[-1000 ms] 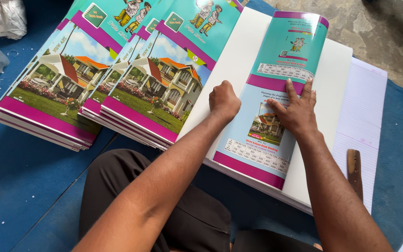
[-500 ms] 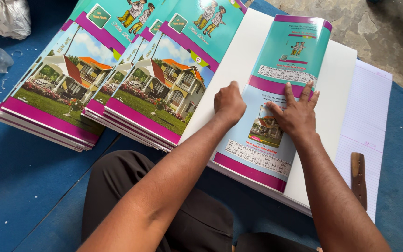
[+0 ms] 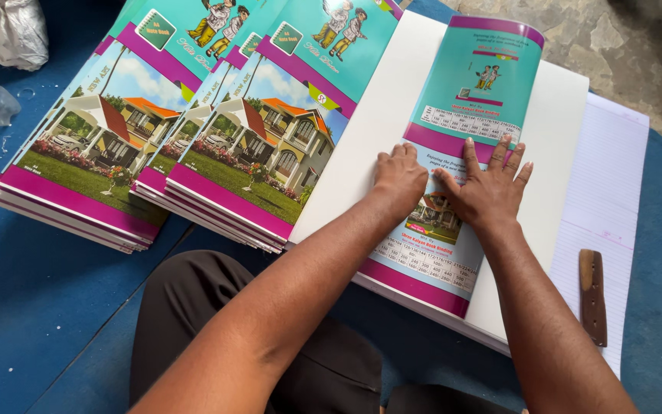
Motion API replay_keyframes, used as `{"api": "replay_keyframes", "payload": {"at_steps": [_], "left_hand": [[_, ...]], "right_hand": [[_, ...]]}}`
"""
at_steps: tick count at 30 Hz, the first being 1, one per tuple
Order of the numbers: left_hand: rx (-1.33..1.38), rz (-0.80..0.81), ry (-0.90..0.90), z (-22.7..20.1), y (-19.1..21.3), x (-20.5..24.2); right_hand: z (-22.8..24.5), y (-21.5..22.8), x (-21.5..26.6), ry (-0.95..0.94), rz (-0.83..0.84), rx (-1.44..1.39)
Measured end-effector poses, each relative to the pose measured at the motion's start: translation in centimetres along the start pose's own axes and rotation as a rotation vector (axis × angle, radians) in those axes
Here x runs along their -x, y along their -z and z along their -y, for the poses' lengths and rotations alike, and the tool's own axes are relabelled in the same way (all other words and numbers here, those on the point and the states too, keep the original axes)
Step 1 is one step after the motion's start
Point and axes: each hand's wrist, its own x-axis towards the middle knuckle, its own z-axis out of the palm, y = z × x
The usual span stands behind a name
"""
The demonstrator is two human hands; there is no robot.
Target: The person sits on the floor and repeatedly folds the cover of a booklet over its pages, then uses a small wooden block to press and smooth the spine. This process is repeated for multiple booklets in a stack.
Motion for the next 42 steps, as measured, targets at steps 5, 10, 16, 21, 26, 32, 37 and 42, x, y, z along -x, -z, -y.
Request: {"api": "replay_keyframes", "payload": {"at_steps": [5, 10, 16, 21, 26, 32, 37, 42], "left_hand": [[0.058, 0.184, 0.039, 0.1, 1.1, -0.6], [-0.005, 0.371, 0.017, 0.3, 3.6, 0.2], [-0.017, 0.336, 0.023, -0.6, 3.8, 0.1], [0.014, 0.314, 0.019, -1.8, 3.4, -0.6], [-0.025, 0.309, 0.025, -2.3, 3.5, -0.6], [-0.017, 0.345, 0.014, -2.2, 4.4, 0.2], [-0.009, 0.371, 0.014, -2.2, 4.7, 0.7], [-0.009, 0.388, 0.027, -2.2, 4.5, 0.5]], "right_hand": [[-0.1, -0.5, 0.2, -0.007, 0.025, -0.022], [0.2, -0.9, 0.8, -0.021, 0.028, -0.126], [0.3, -0.7, 0.7, -0.050, 0.044, -0.172], [-0.6, 0.8, -0.5, -0.039, 0.110, -0.063], [-3.5, 2.0, -1.7, 0.080, 0.154, -0.146], [-10.4, 3.3, 1.0, -0.089, 0.147, -0.451], [-16.4, 4.8, 6.4, -0.374, 0.165, -0.256], [-21.3, 5.1, 10.9, -0.570, 0.242, -0.189]]}}
